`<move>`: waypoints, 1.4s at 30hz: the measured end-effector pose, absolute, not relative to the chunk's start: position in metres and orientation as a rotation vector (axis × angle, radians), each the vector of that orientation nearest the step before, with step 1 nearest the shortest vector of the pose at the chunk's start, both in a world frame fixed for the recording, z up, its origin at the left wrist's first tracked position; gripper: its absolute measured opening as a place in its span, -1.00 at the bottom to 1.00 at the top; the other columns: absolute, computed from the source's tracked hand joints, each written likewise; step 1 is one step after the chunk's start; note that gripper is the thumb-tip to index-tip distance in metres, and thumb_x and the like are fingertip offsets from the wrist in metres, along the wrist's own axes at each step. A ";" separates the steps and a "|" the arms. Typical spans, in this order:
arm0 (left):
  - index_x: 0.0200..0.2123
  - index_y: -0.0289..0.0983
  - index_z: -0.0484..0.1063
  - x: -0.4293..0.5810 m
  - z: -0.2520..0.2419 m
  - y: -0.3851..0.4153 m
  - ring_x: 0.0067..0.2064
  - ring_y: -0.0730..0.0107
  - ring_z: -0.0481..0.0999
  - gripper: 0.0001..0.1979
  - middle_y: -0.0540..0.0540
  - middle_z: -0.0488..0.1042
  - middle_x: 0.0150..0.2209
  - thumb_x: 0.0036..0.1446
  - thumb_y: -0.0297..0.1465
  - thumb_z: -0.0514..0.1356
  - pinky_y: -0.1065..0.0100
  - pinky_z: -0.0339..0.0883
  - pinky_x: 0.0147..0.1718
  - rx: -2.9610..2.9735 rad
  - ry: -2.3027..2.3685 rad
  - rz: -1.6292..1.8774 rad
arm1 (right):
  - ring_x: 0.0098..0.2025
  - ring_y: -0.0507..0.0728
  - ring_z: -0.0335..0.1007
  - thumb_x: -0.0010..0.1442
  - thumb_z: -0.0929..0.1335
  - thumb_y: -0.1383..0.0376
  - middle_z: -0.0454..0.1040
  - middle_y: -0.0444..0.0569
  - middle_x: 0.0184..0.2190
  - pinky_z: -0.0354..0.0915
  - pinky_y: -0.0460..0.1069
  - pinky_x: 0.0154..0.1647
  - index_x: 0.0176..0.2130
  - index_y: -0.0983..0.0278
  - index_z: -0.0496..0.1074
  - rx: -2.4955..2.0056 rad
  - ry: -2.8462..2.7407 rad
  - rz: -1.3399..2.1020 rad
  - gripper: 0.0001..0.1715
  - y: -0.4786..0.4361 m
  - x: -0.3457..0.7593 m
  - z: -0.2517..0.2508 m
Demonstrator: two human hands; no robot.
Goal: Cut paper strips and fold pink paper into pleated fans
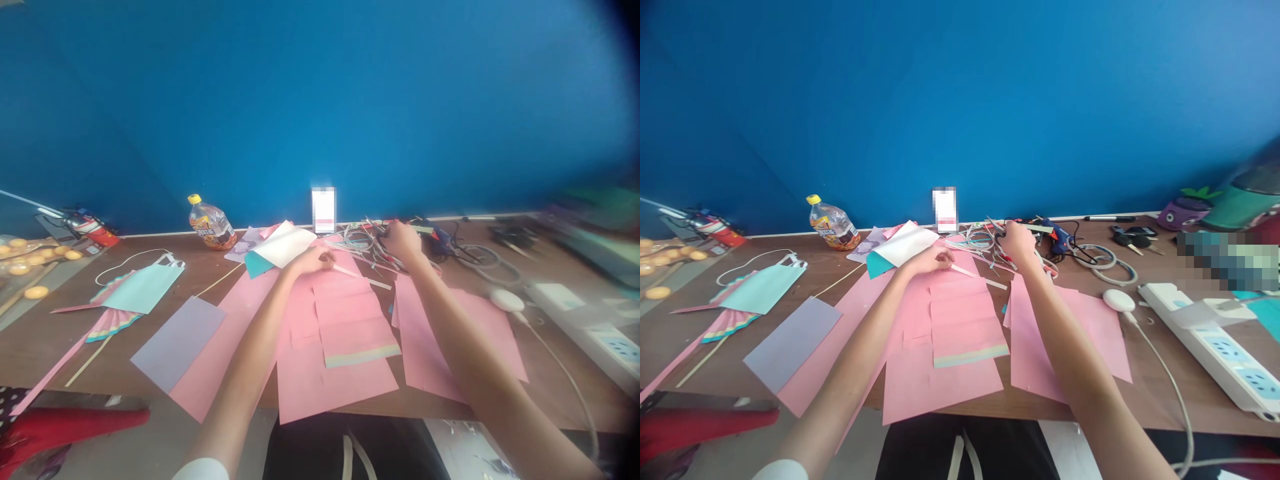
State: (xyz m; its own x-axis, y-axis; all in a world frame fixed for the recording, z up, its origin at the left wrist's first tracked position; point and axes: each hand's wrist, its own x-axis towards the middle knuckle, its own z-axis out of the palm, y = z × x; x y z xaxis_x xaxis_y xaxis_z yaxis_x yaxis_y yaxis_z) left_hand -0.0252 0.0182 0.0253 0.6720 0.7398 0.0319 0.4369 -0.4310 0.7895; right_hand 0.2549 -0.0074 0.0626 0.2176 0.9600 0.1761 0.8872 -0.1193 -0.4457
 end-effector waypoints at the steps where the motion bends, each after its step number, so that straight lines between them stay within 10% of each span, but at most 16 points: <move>1: -0.28 -0.25 0.53 -0.023 0.024 0.018 -0.27 0.30 0.52 -0.80 -0.12 0.55 -0.30 -0.03 -0.36 0.26 0.37 0.34 -0.32 2.086 0.890 0.480 | -0.30 0.30 0.45 0.05 0.36 0.23 0.51 0.22 -0.40 0.22 0.04 -0.35 -0.37 0.32 0.47 -2.112 -1.694 0.090 -0.82 -0.008 0.256 0.062; 13: -0.35 -0.27 0.44 -0.017 0.016 0.016 -0.23 0.37 0.48 -0.86 -0.04 0.50 -0.29 0.00 -0.48 0.10 0.37 0.32 -0.20 2.100 0.871 0.464 | -0.08 0.35 0.41 0.11 0.32 0.21 0.46 0.30 -0.10 0.28 0.10 -0.17 0.08 0.41 0.25 -2.283 -1.762 0.161 -0.42 -0.007 0.256 0.052; 25: -0.21 -0.26 0.55 -0.022 0.016 0.020 -0.06 0.33 0.51 -0.74 -0.10 0.56 -0.11 0.10 -0.37 0.09 0.38 0.31 -0.03 2.020 0.815 0.317 | 0.09 0.42 0.07 0.21 0.17 0.37 0.23 0.36 0.06 0.06 0.21 0.00 -0.01 0.43 0.41 -2.043 -1.812 -0.415 -0.58 -0.017 0.221 0.031; 42: -0.35 -0.29 0.46 -0.026 0.025 0.014 -0.30 0.42 0.46 -0.71 -0.07 0.49 -0.34 0.12 -0.19 0.10 0.41 0.27 -0.27 2.030 0.913 0.370 | 0.02 0.36 0.10 0.22 0.23 0.25 0.32 0.16 0.00 0.14 0.17 -0.04 -0.18 0.22 0.51 -1.702 -2.209 -0.241 -0.70 -0.001 0.222 0.012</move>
